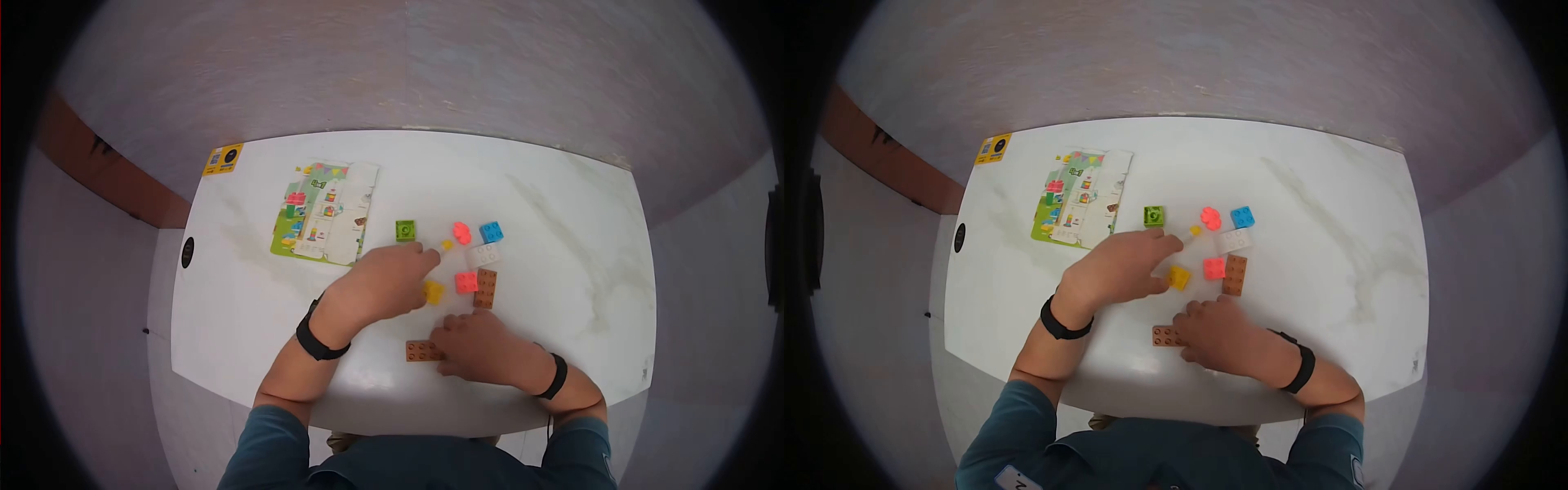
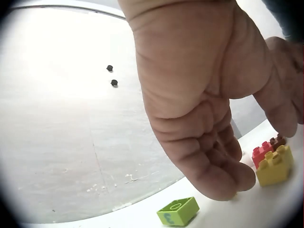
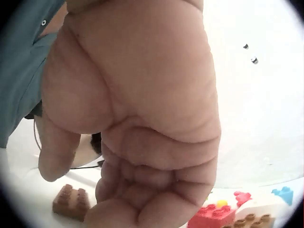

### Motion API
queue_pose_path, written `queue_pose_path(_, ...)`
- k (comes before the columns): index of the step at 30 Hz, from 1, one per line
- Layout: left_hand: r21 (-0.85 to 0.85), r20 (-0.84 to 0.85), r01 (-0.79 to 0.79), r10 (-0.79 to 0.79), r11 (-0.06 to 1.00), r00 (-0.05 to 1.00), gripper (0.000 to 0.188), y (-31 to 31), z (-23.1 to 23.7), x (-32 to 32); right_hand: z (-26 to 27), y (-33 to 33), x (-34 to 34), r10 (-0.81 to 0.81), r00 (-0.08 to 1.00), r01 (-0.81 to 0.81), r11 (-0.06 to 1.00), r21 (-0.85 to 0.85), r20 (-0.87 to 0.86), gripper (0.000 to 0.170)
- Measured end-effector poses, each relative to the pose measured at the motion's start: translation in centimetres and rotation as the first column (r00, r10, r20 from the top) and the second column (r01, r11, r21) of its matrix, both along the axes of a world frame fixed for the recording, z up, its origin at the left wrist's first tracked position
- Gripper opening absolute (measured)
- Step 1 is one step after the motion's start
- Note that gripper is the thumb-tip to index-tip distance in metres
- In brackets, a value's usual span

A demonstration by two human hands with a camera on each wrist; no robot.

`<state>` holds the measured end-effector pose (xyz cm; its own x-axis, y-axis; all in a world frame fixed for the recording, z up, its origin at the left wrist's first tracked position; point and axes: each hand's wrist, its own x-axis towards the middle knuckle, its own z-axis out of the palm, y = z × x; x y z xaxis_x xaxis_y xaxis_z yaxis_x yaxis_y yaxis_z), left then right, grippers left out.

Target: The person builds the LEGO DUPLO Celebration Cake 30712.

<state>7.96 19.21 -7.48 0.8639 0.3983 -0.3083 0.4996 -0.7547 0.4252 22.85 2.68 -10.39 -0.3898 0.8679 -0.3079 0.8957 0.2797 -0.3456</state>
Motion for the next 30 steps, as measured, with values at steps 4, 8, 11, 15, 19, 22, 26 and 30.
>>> queue_pose_path(4,0.037,-0.004,0.083,-0.083,0.996,0.997,0.047,-1.2,-1.6,0.7,0.9,0.1,3.8,-0.111,0.991,0.124,0.972,0.202,-0.073,0.014)
queue_pose_path(8,0.114,0.04,0.108,-0.113,0.988,0.993,0.03,-1.4,-4.1,1.0,2.7,1.2,6.1,-0.35,0.937,0.339,0.921,0.19,0.025,0.008)
queue_pose_path(11,0.133,0.045,0.107,-0.113,0.985,0.993,0.022,-1.3,-4.6,1.2,2.5,1.5,6.9,-0.393,0.919,0.374,0.895,0.243,0.033,0.008)
queue_pose_path(15,0.122,0.04,0.063,-0.068,0.991,0.997,0.021,-1.1,-4.3,1.1,1.4,2.3,5.8,-0.387,0.914,0.403,0.9,0.168,-0.118,0.018)
queue_pose_path(19,0.123,0.059,0.032,-0.04,0.992,0.997,0.023,-1.0,-4.2,1.0,-1.5,2.8,5.2,-0.353,0.935,0.347,0.904,0.249,-0.021,0.024)
queue_pose_path(22,0.11,0.055,0.037,-0.043,0.993,0.998,0.025,-0.8,-4.1,1.1,-2.1,3.1,4.8,-0.328,0.945,0.308,0.904,0.297,0.017,0.014)
queue_pose_path(26,0.122,0.021,0.051,-0.054,0.991,0.998,0.026,-0.7,-3.8,1.2,-1.5,3.2,5.0,-0.335,0.942,0.319,0.902,0.293,0.005,0.014)
queue_pose_path(30,0.157,0.033,0.062,-0.068,0.986,0.997,0.025,-0.7,-4.4,1.0,0.7,3.1,5.5,-0.333,0.938,0.345,0.92,0.184,-0.096,0.021)
